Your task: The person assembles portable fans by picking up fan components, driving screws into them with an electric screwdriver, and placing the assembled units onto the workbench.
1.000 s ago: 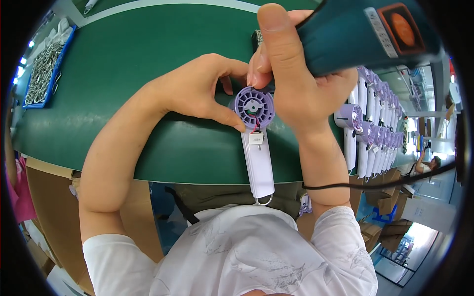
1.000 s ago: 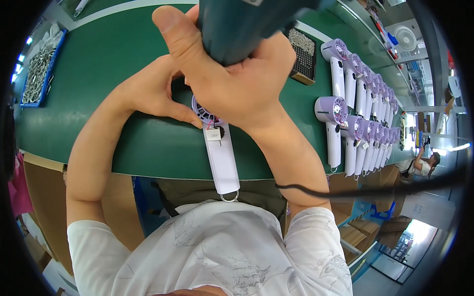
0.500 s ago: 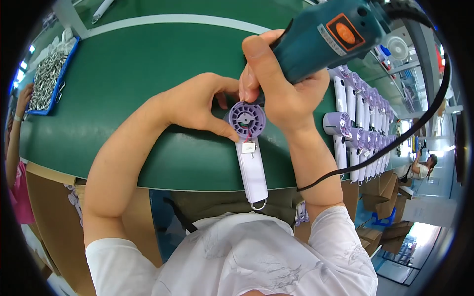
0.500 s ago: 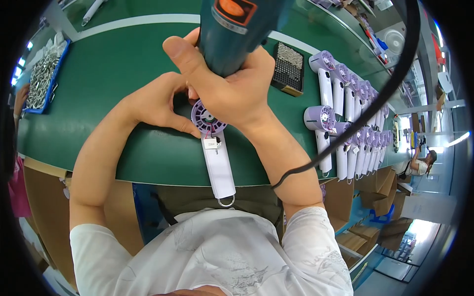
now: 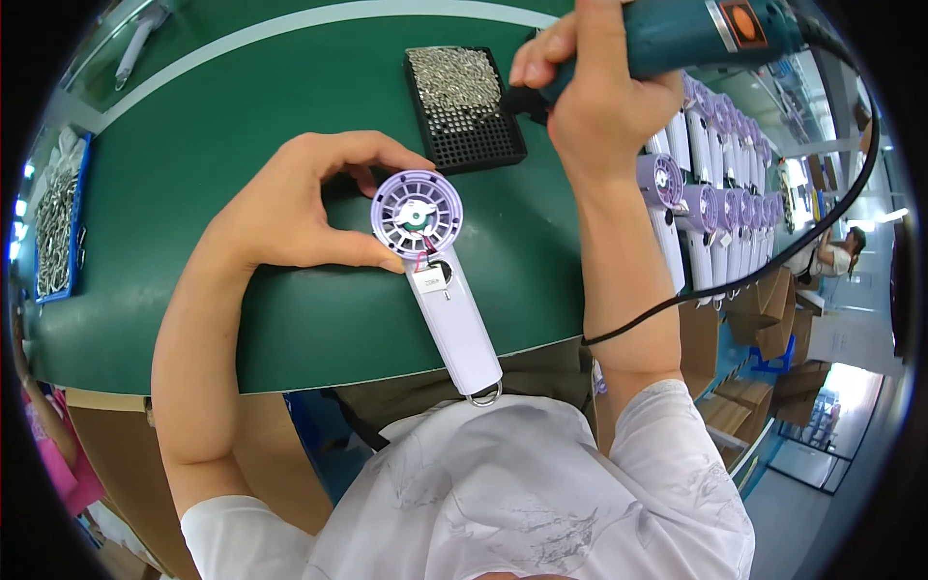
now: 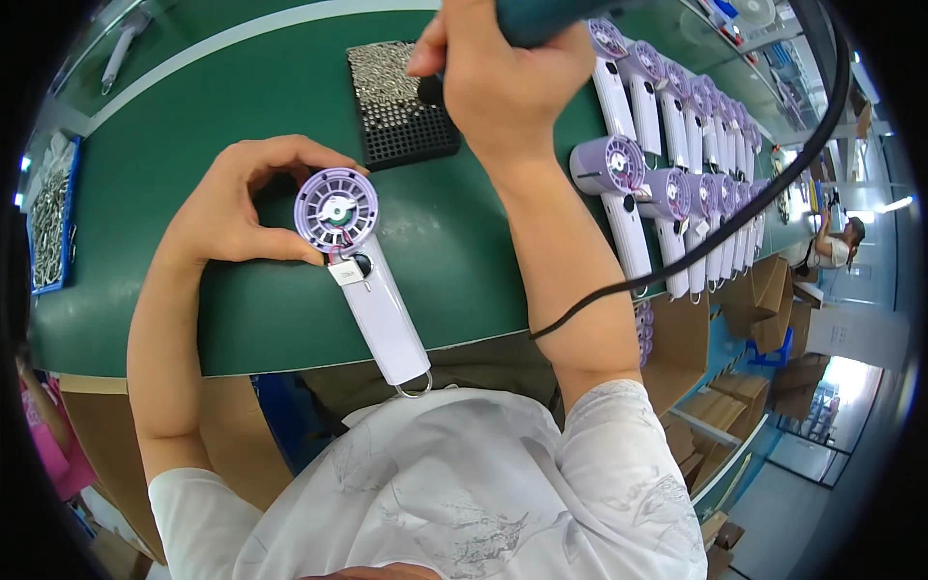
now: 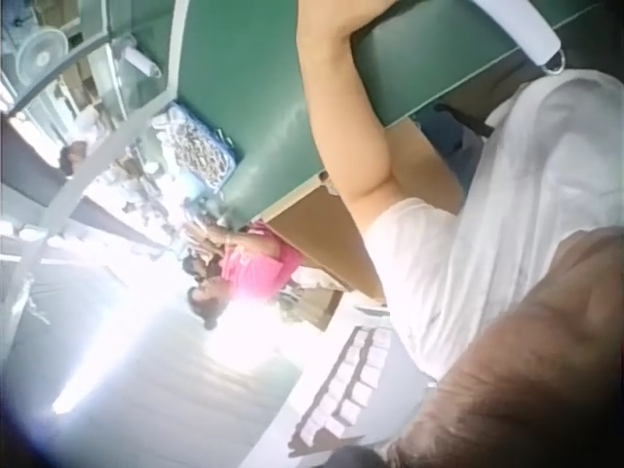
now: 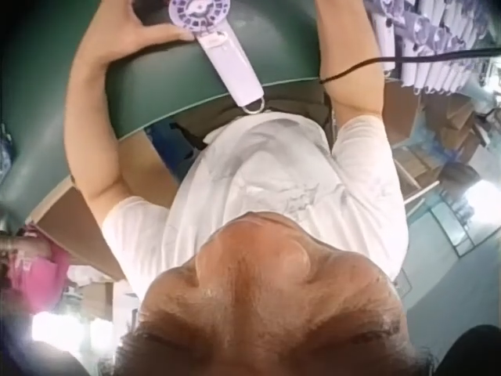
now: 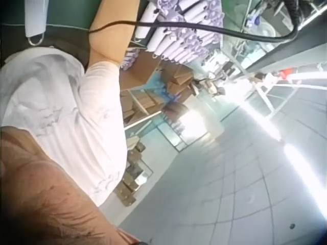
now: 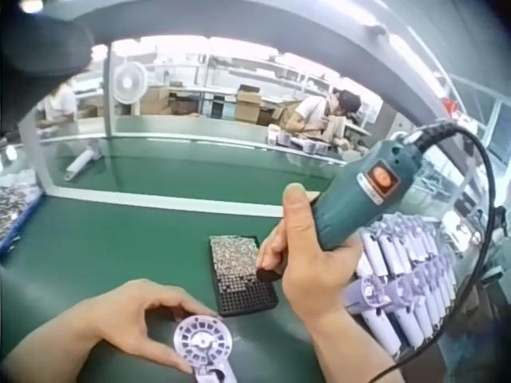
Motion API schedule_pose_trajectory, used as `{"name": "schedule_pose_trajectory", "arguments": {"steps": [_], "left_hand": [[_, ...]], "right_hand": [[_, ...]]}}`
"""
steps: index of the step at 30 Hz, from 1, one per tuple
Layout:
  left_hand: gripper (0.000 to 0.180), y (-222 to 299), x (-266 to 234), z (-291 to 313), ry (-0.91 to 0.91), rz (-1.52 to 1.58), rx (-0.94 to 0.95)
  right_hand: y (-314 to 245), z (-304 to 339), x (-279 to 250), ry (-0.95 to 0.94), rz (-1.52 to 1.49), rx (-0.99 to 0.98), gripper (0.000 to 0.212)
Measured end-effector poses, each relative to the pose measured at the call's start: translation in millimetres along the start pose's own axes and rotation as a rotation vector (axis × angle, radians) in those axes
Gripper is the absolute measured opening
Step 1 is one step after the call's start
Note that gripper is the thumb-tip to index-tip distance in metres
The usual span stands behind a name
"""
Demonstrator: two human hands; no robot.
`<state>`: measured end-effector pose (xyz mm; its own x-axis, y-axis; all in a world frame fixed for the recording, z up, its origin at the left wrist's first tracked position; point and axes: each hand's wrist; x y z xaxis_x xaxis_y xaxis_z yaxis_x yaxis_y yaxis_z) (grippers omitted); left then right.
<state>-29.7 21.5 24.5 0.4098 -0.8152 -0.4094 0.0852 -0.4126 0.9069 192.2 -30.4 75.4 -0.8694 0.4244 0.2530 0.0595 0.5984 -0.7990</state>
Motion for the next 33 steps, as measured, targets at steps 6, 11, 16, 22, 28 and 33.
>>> {"name": "schedule_pose_trajectory", "arguments": {"steps": [6,11,16,22,28,33], "left_hand": [[0.072,-2.6,1.5,-0.1,-0.007,0.015,-0.003],[0.071,-0.7,1.7,0.3,-0.015,0.011,-0.007],[0.071,-0.1,1.2,0.2,-0.014,0.013,-0.004],[0.07,-0.2,0.8,-1.5,-0.011,0.002,0.007],[0.07,0.5,1.8,-1.0,0.011,0.009,0.021],[0.069,1.2,1.9,1.0,0.005,0.017,0.024]], "right_hand": [[6.4,1.9,0.3,0.033,0.07,0.055,0.023],[5.7,4.5,1.3,0.004,0.05,0.069,0.021],[28.0,-1.9,-3.2,-0.104,-0.093,-0.101,0.021],[11.4,2.8,4.6,-0.055,0.104,0.077,0.02],[10.3,4.3,8.7,-0.012,0.107,0.136,0.017],[1.1,7.2,8.7,-0.002,0.071,0.06,0.013]]}}
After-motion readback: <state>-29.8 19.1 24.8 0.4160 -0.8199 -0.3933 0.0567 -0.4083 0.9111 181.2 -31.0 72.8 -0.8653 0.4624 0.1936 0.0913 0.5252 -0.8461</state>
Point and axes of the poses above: each hand's wrist, its own z-axis away from the middle knuckle, its own x-axis out of the palm, y = z × x
